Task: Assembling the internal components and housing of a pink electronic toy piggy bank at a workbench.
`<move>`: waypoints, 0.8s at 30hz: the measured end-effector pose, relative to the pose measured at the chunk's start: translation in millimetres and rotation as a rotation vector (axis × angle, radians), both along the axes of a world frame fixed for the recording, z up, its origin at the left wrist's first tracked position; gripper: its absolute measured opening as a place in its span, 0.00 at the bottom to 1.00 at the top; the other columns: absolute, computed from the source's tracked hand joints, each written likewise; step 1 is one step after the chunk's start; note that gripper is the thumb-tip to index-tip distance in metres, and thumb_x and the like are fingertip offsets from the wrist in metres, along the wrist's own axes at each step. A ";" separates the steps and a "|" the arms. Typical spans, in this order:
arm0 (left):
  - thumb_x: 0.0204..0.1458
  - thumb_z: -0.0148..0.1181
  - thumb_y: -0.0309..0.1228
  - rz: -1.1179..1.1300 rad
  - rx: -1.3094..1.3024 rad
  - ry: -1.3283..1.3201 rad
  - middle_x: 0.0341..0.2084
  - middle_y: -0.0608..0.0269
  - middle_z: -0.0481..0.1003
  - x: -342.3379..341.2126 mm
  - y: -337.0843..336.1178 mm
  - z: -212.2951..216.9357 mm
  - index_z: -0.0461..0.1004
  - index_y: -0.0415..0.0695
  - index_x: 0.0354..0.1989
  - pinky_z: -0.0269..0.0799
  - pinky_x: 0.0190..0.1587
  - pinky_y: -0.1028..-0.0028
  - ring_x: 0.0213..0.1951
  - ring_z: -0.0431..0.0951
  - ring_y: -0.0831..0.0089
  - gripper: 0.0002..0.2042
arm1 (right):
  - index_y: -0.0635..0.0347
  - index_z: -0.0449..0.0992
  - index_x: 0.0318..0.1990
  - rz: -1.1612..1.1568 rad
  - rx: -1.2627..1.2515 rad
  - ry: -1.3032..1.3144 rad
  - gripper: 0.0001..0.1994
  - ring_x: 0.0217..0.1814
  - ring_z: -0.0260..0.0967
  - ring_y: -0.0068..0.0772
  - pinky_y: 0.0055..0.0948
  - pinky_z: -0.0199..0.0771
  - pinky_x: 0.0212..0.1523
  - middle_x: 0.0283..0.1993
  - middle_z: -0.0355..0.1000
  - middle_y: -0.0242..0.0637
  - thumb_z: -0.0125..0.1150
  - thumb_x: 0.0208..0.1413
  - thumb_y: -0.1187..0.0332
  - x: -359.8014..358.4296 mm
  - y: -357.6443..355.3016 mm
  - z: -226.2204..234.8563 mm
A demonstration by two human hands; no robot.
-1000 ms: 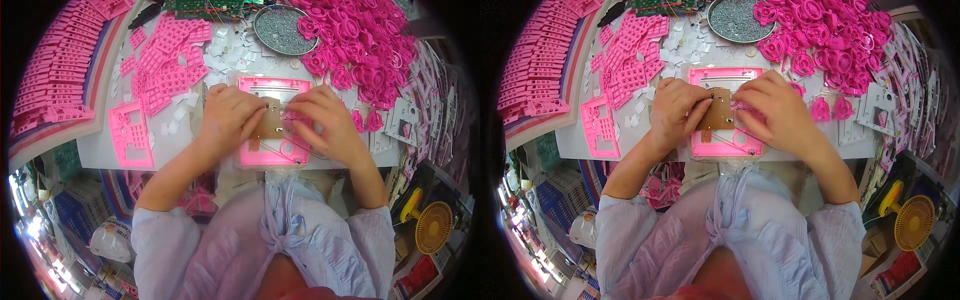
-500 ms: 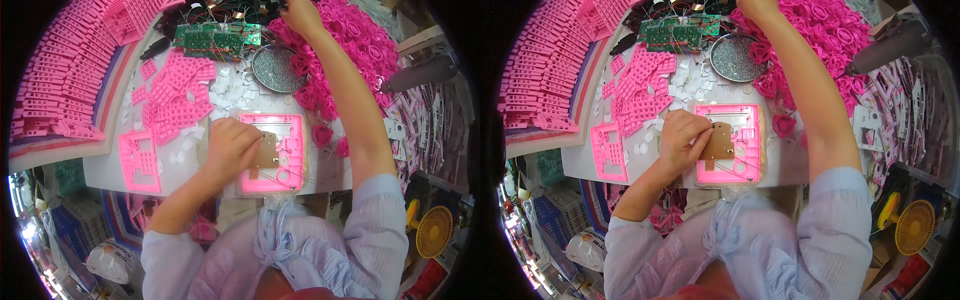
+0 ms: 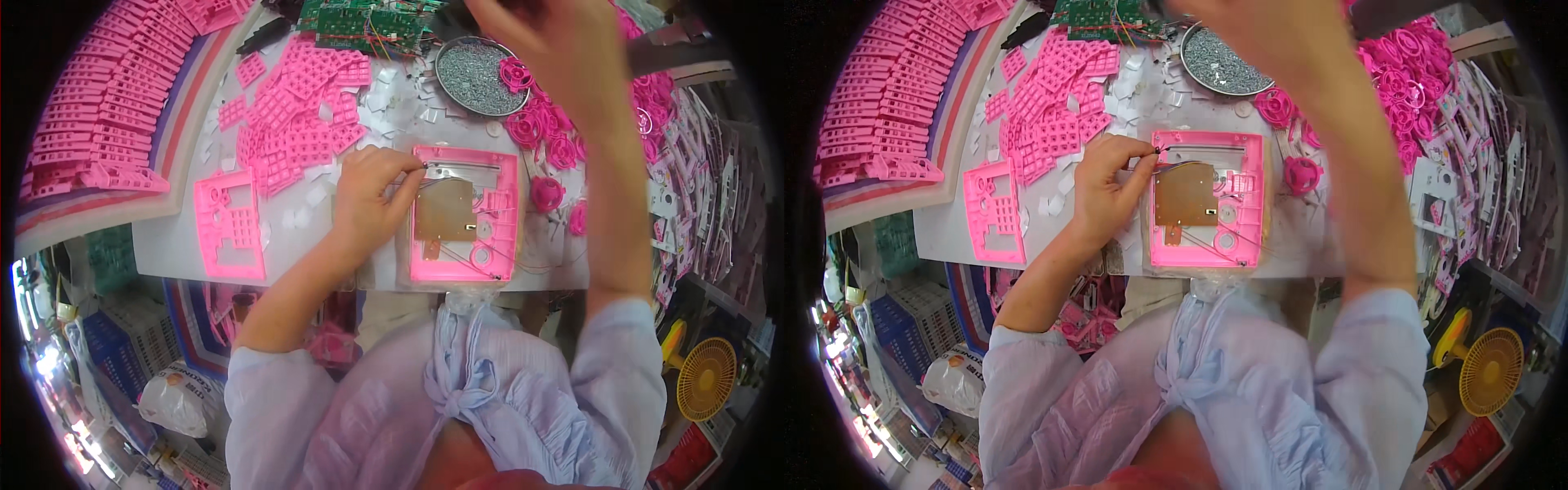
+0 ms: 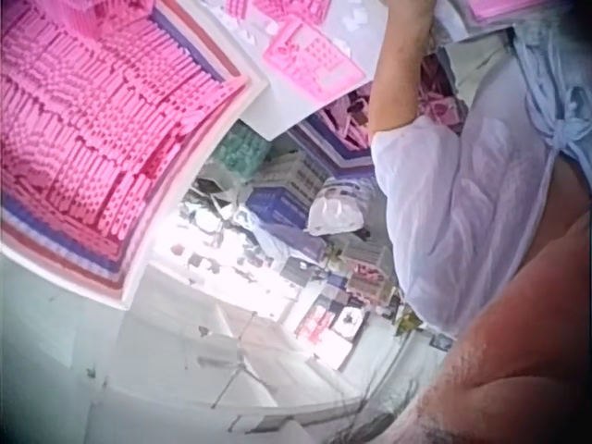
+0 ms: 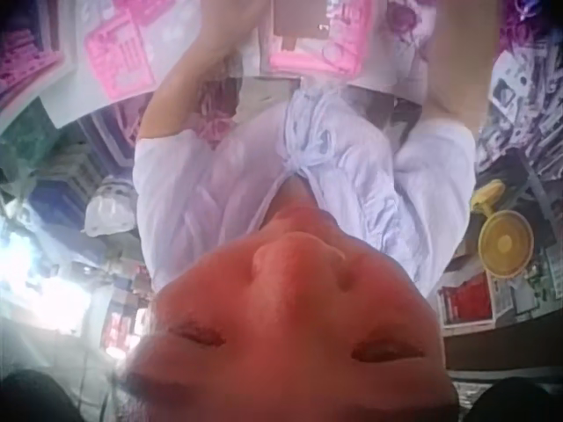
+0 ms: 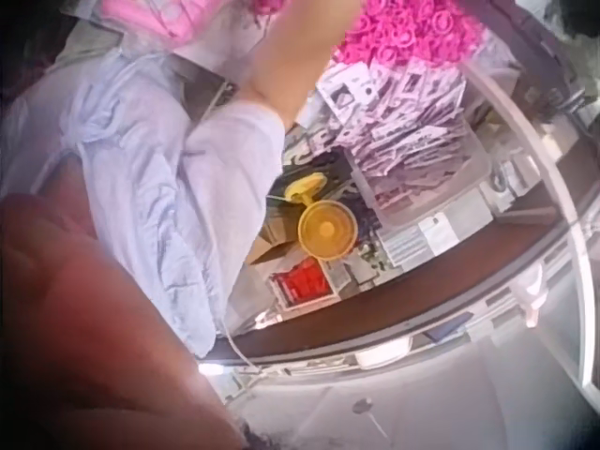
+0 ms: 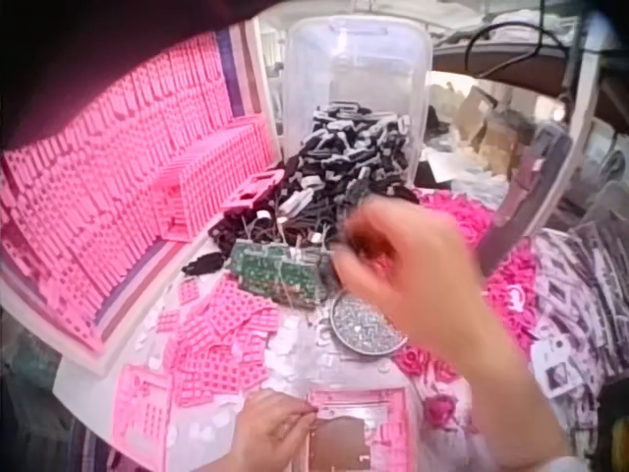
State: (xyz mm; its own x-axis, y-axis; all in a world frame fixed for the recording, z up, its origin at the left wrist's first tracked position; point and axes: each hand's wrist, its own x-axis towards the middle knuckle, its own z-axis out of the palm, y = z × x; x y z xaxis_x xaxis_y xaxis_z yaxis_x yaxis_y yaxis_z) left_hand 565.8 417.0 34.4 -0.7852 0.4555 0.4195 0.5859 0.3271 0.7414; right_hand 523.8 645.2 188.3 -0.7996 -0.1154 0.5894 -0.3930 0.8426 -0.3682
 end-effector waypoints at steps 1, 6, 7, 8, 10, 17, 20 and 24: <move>0.51 0.67 0.23 -0.015 0.006 0.055 0.28 0.63 0.79 -0.4 1.1 0.7 0.80 0.43 0.35 0.65 0.39 0.70 0.30 0.73 0.67 0.04 | 0.61 0.79 0.44 0.077 0.106 -0.117 0.11 0.35 0.76 0.39 0.35 0.76 0.39 0.36 0.77 0.42 0.67 0.54 0.69 36.5 3.6 14.1; 0.50 0.67 0.23 -0.059 -0.027 0.197 0.30 0.64 0.80 -3.1 3.8 3.8 0.80 0.44 0.35 0.65 0.44 0.67 0.34 0.77 0.65 0.05 | 0.58 0.76 0.36 0.410 0.542 -0.532 0.12 0.40 0.71 0.43 0.41 0.74 0.38 0.36 0.72 0.35 0.70 0.44 0.68 120.8 -3.1 -5.7; 0.50 0.67 0.23 -0.064 -0.045 0.209 0.31 0.64 0.80 -3.2 3.0 3.6 0.80 0.44 0.35 0.65 0.45 0.67 0.35 0.77 0.65 0.05 | 0.58 0.76 0.39 0.420 0.450 -0.506 0.14 0.40 0.70 0.44 0.41 0.74 0.38 0.36 0.72 0.35 0.71 0.44 0.68 122.5 -10.5 -27.0; 0.50 0.67 0.23 -0.073 -0.036 0.213 0.31 0.64 0.80 -4.8 6.7 3.8 0.80 0.44 0.35 0.65 0.44 0.67 0.35 0.77 0.65 0.05 | 0.58 0.76 0.42 0.414 0.364 -0.484 0.17 0.40 0.69 0.44 0.41 0.74 0.39 0.37 0.72 0.35 0.71 0.44 0.67 123.2 -17.4 -47.6; 0.49 0.68 0.23 -0.063 -0.042 0.213 0.31 0.64 0.80 -3.3 5.0 2.7 0.79 0.44 0.35 0.65 0.44 0.67 0.35 0.77 0.65 0.06 | 0.58 0.76 0.47 0.380 0.204 -0.431 0.22 0.43 0.68 0.45 0.41 0.73 0.43 0.40 0.72 0.37 0.72 0.43 0.64 118.4 -20.8 -61.5; 0.49 0.68 0.23 -0.087 -0.086 0.276 0.31 0.64 0.80 -2.4 7.8 5.3 0.79 0.45 0.36 0.65 0.43 0.66 0.35 0.77 0.64 0.07 | 0.61 0.71 0.58 0.338 0.028 -0.404 0.37 0.66 0.58 0.56 0.49 0.65 0.63 0.62 0.66 0.46 0.77 0.39 0.55 116.6 -4.1 -94.8; 0.49 0.67 0.23 -0.076 -0.130 0.288 0.30 0.64 0.79 -5.3 7.2 4.9 0.79 0.45 0.36 0.64 0.43 0.66 0.34 0.77 0.64 0.07 | 0.59 0.71 0.58 0.321 0.065 -0.394 0.36 0.65 0.60 0.55 0.48 0.67 0.61 0.60 0.67 0.45 0.77 0.39 0.56 125.9 8.7 -82.8; 0.50 0.67 0.24 -0.087 -0.096 0.201 0.30 0.64 0.79 -6.6 5.2 8.8 0.80 0.44 0.36 0.65 0.42 0.68 0.33 0.76 0.66 0.05 | 0.58 0.74 0.55 0.339 0.052 -0.518 0.29 0.57 0.67 0.50 0.44 0.71 0.56 0.53 0.72 0.43 0.74 0.45 0.59 135.4 32.1 -95.0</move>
